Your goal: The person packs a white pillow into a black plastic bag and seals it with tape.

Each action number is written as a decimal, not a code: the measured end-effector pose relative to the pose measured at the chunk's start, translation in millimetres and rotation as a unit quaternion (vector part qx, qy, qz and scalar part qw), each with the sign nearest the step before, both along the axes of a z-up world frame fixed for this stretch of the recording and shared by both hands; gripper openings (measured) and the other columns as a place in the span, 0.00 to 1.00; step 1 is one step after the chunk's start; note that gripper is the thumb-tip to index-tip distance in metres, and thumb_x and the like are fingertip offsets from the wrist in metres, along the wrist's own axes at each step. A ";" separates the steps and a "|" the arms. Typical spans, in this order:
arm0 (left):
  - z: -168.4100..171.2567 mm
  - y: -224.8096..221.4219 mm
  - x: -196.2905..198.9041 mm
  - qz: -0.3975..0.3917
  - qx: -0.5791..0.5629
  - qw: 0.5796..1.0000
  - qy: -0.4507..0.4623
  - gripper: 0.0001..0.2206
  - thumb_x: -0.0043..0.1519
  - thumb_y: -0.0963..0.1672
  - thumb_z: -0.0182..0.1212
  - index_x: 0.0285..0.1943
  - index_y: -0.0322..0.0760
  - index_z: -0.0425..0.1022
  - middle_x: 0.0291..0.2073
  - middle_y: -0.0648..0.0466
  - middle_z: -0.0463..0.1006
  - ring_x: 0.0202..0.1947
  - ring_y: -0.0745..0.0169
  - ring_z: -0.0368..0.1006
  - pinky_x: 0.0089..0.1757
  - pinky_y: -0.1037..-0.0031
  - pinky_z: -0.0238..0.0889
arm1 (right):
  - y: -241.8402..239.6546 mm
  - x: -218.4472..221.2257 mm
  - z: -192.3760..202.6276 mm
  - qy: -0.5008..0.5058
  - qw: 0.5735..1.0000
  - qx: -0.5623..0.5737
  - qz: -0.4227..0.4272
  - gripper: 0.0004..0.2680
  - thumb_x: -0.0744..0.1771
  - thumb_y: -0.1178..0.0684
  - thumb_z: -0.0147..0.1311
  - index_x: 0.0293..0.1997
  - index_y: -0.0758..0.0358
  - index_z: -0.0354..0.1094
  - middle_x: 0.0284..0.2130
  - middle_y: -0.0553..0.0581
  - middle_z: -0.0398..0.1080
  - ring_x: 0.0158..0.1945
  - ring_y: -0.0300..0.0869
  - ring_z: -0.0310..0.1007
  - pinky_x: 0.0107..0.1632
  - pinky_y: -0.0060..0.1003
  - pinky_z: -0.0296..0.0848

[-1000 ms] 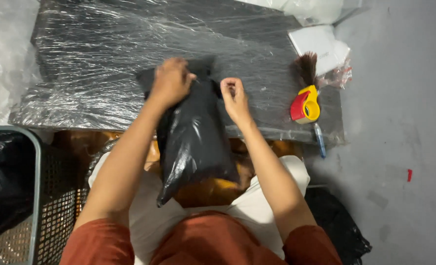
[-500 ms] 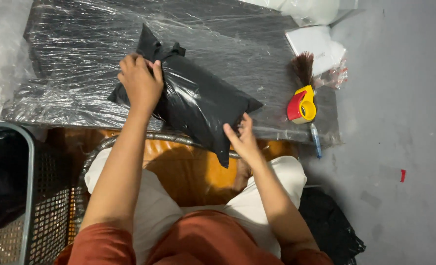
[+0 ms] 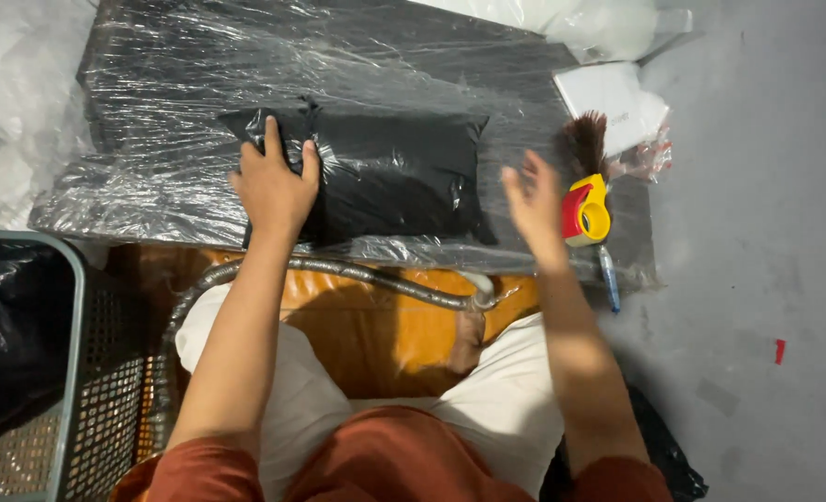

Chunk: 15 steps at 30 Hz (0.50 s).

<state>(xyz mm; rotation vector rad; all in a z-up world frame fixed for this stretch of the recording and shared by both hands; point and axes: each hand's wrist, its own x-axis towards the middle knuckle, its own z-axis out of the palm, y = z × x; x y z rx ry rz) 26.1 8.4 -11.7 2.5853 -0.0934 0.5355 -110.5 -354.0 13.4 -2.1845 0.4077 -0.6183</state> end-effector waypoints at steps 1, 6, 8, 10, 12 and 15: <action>5.4 -1.3 -1.7 0.000 -0.003 1.000 -0.001 0.29 0.68 0.58 0.54 0.73 0.43 0.68 0.43 0.41 0.71 0.46 0.31 0.76 0.45 0.45 0.62 | -33.6 -14.9 -11.4 -0.001 1.000 -0.003 0.000 0.21 0.71 0.46 0.59 0.68 0.70 0.60 0.58 0.79 0.62 0.62 0.71 0.65 0.62 0.62 0.67; 24.5 0.0 -3.4 -0.138 -0.067 0.987 0.038 0.29 0.73 0.47 0.48 0.83 0.49 0.42 0.80 0.45 0.43 0.79 0.42 0.32 0.69 0.37 0.30 | -212.2 -115.1 -104.2 0.032 0.922 -0.310 -0.229 0.20 0.70 0.42 0.57 0.62 0.71 0.65 0.51 0.73 0.70 0.57 0.64 0.67 0.59 0.55 0.66; 15.8 0.4 -0.3 -0.153 -0.060 0.986 -0.010 0.26 0.70 0.45 0.51 0.79 0.47 0.55 0.72 0.42 0.56 0.73 0.37 0.46 0.61 0.38 0.47 | -231.7 -145.8 -126.0 0.097 0.912 -0.326 -0.231 0.20 0.69 0.44 0.60 0.60 0.74 0.67 0.49 0.75 0.70 0.54 0.65 0.69 0.56 0.56 0.68; 9.8 0.6 6.1 -0.167 -0.052 0.983 -0.063 0.23 0.67 0.43 0.53 0.75 0.45 0.67 0.64 0.38 0.70 0.67 0.32 0.61 0.52 0.38 0.64 | -251.9 -161.8 -147.4 0.158 0.898 -0.339 -0.234 0.20 0.69 0.46 0.64 0.58 0.77 0.68 0.46 0.77 0.70 0.52 0.67 0.72 0.54 0.58 0.71; 2.2 4.8 8.1 -0.173 -0.015 0.983 -0.062 0.21 0.66 0.44 0.52 0.70 0.52 0.74 0.65 0.44 0.68 0.65 0.35 0.62 0.45 0.41 0.70 | -270.5 -168.1 -170.0 0.373 0.889 -0.133 -0.229 0.28 0.67 0.29 0.52 0.66 0.62 0.66 0.57 0.75 0.66 0.62 0.68 0.66 0.61 0.59 0.66; -5.5 0.6 7.5 -0.149 0.034 0.984 -0.097 0.18 0.67 0.46 0.51 0.66 0.53 0.75 0.61 0.46 0.69 0.62 0.39 0.65 0.41 0.49 0.74 | -258.2 -168.9 -172.8 0.347 0.880 -0.203 -0.255 0.23 0.65 0.29 0.58 0.58 0.55 0.73 0.46 0.67 0.73 0.54 0.64 0.73 0.53 0.58 0.71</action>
